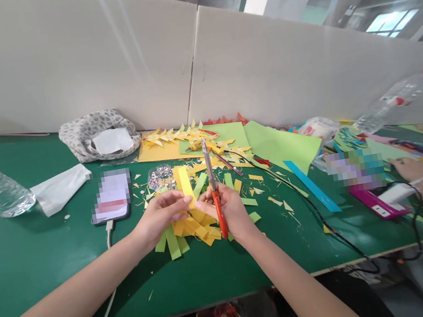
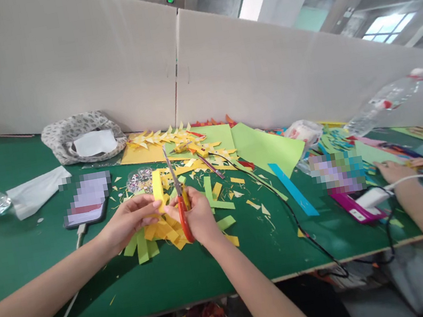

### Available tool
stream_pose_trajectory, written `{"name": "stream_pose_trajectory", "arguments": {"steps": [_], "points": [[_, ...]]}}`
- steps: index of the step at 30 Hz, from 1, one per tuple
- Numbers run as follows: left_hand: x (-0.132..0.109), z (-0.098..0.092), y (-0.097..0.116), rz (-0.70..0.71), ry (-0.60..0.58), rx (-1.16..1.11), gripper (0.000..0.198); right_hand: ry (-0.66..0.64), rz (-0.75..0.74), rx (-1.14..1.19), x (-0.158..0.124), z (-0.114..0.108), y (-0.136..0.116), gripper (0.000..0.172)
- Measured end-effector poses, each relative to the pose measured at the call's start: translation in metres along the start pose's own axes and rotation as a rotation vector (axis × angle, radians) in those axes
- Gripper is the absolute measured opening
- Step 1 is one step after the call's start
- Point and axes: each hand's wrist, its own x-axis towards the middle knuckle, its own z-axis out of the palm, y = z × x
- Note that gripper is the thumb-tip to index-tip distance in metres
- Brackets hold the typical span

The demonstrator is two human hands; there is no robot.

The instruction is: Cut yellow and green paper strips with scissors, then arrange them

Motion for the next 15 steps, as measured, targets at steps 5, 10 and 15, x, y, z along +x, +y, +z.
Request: {"name": "stream_pose_trajectory", "arguments": {"steps": [5,10,15], "points": [[-0.0008,-0.0003,0.002,0.046,-0.008,0.093,0.014,-0.015,0.017,0.012,0.0,0.0007,-0.0012,0.029],[-0.0004,-0.0016,0.0034,0.109,0.017,0.107,0.013,0.008,-0.002,-0.101,-0.0023,-0.0012,-0.0016,0.029],[0.002,-0.0051,0.0059,0.175,0.154,0.02,0.015,0.073,-0.058,-0.621,-0.0071,-0.0059,-0.0065,0.032]]}}
